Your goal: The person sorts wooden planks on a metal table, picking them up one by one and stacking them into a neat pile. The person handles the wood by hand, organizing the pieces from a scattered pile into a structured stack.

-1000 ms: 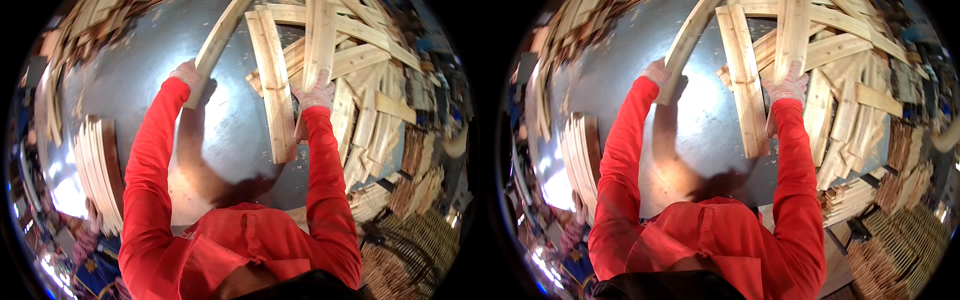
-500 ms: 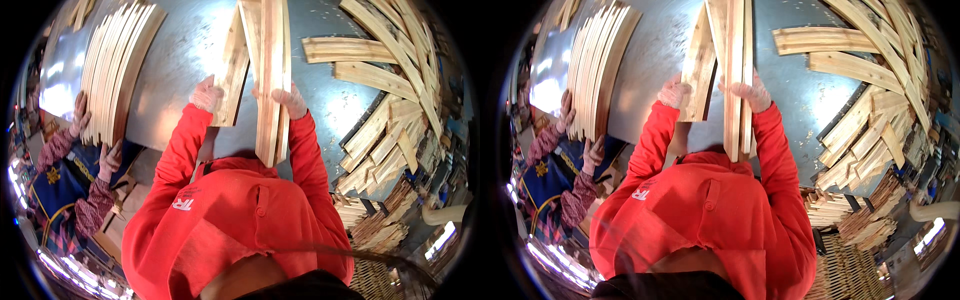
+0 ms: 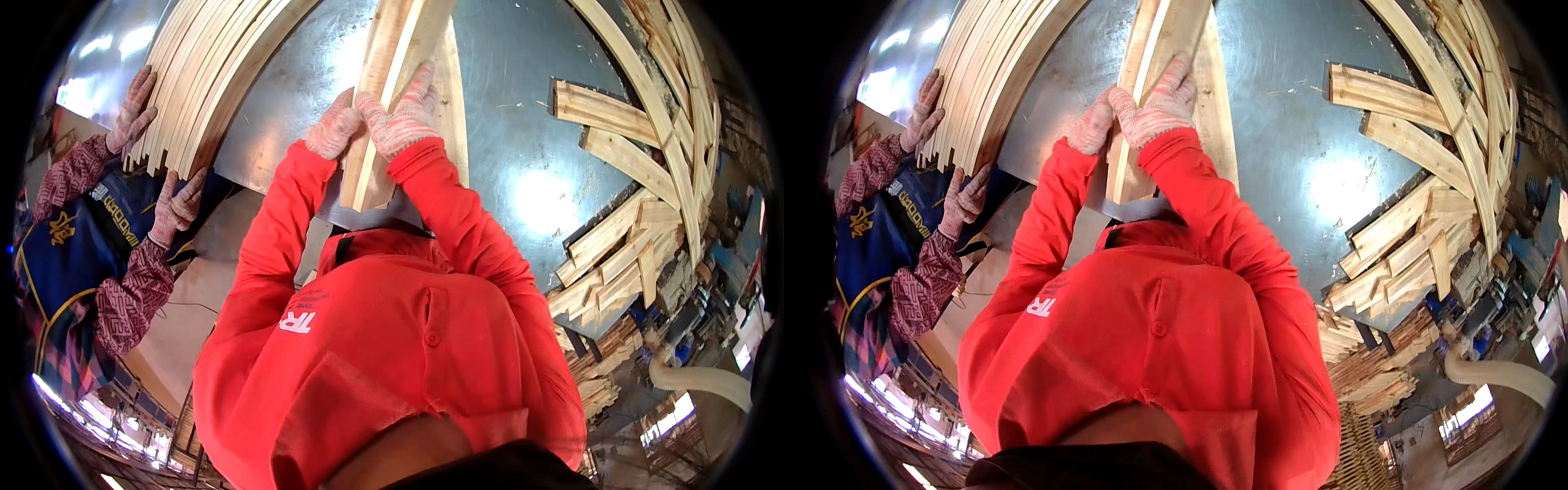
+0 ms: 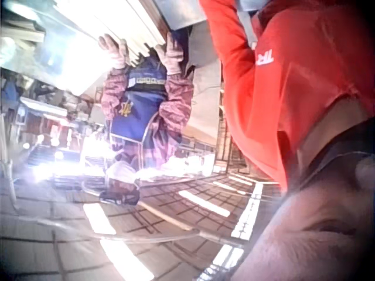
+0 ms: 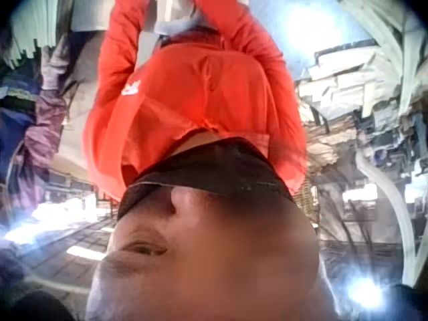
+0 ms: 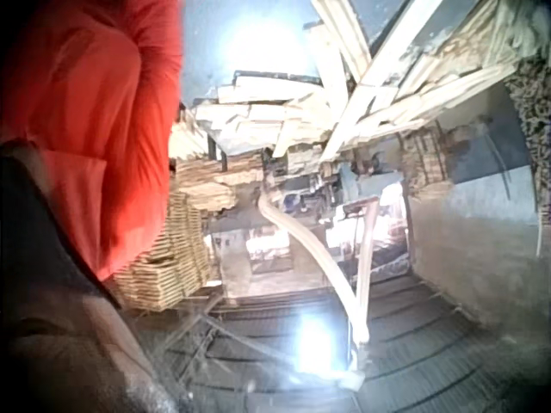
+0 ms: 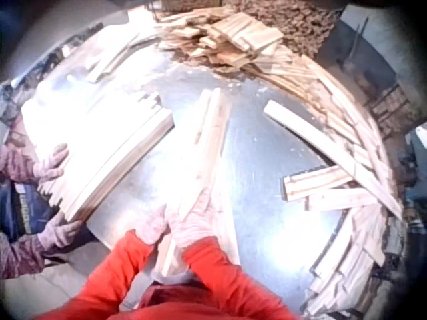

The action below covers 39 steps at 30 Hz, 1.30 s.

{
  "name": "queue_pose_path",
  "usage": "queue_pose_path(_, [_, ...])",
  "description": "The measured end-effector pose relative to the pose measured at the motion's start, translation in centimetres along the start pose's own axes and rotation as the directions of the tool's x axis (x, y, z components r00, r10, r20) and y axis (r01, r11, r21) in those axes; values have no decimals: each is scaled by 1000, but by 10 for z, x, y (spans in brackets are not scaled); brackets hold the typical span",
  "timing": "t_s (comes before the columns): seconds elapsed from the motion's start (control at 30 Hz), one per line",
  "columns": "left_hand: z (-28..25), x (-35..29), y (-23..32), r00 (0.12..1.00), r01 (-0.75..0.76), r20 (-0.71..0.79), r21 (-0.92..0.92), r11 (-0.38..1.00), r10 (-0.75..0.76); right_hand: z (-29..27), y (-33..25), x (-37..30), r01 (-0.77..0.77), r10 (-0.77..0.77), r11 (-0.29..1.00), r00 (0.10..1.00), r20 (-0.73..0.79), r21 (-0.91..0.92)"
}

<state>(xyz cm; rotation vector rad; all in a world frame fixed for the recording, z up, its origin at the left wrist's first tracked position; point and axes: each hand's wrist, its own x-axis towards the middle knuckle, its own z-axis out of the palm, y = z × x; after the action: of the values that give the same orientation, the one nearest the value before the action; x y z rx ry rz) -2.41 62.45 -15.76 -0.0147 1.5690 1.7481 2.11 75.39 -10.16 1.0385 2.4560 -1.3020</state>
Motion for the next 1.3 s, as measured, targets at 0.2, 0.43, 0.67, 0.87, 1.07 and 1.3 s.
queue_pose_path(0.2, [-12,10,-25,967,-122,232,62,991,105,-32,44,14,226,-355,809,924,-145,-542])
queue_pose_path(0.43, [-17,10,-6,953,146,244,153,977,-181,-80,119,10,68,-80,799,997,7,-598])
queue_pose_path(0.67, [-55,-1,-20,942,179,250,192,965,-224,-254,158,54,8,71,807,991,111,-590])
queue_pose_path(0.87, [-98,-12,36,878,242,441,-70,968,-188,-310,145,66,-101,-46,957,871,490,270])
queue_pose_path(1.07, [-33,33,-22,1000,-9,6,208,978,8,-68,98,49,118,-118,993,993,-19,-29])
queue_pose_path(1.3, [9,54,-13,995,24,96,81,996,-32,-101,69,132,497,-318,704,859,402,-507])
